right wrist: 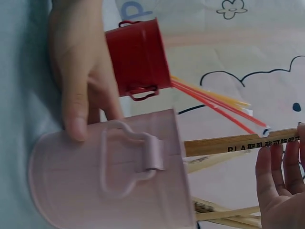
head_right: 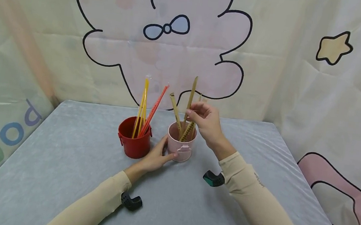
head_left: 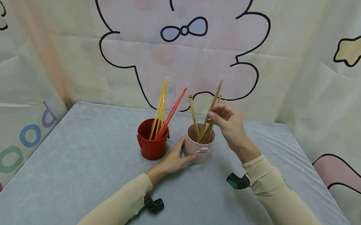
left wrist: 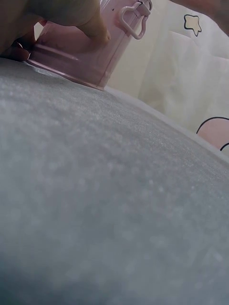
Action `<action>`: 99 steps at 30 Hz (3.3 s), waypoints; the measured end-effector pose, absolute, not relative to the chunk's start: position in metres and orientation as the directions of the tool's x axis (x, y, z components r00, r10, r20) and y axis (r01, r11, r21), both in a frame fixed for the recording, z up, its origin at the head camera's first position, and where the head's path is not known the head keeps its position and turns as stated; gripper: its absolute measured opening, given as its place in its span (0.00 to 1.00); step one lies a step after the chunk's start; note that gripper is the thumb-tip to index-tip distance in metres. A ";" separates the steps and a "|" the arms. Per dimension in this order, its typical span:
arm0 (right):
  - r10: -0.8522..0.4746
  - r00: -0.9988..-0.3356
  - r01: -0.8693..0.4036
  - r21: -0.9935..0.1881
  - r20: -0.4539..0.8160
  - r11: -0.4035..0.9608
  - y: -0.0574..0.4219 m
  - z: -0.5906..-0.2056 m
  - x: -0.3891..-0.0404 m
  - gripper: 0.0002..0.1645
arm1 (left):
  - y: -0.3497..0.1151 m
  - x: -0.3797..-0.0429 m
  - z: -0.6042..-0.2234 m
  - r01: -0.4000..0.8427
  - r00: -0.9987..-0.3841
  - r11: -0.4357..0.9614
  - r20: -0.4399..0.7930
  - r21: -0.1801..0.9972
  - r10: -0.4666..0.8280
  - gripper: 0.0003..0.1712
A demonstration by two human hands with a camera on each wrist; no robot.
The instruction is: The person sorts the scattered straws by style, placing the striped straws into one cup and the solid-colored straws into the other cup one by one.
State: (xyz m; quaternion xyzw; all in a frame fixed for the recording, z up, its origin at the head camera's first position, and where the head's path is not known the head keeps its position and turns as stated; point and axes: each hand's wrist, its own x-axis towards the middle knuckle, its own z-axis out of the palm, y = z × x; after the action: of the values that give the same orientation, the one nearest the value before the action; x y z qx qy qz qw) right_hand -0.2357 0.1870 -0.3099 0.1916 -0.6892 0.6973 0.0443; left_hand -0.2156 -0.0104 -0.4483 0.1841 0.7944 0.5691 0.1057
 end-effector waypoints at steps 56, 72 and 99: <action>-0.105 -0.963 -0.255 -0.966 0.250 0.041 0.167 -0.338 -0.237 0.06 | -0.013 -0.220 -0.453 0.213 -0.892 0.233 0.092 0.949 0.442 0.47; -0.050 -0.931 -0.365 -0.930 0.363 0.038 0.182 -0.331 -0.228 0.06 | -0.023 -0.219 -0.427 0.068 -0.917 0.288 -0.054 0.955 0.396 0.44; 0.053 -0.898 -0.439 -0.898 0.437 -0.024 0.209 -0.316 -0.234 0.07 | -0.030 -0.172 -0.340 0.338 -0.937 0.501 0.234 0.797 0.260 0.30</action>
State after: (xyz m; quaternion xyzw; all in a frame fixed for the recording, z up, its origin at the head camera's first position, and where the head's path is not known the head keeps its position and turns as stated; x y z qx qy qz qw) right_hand -0.2343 0.2093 -0.3157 0.1424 -0.6761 0.7013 0.1754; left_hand -0.1724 -0.0299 -0.3396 0.1727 0.8652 0.4689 -0.0417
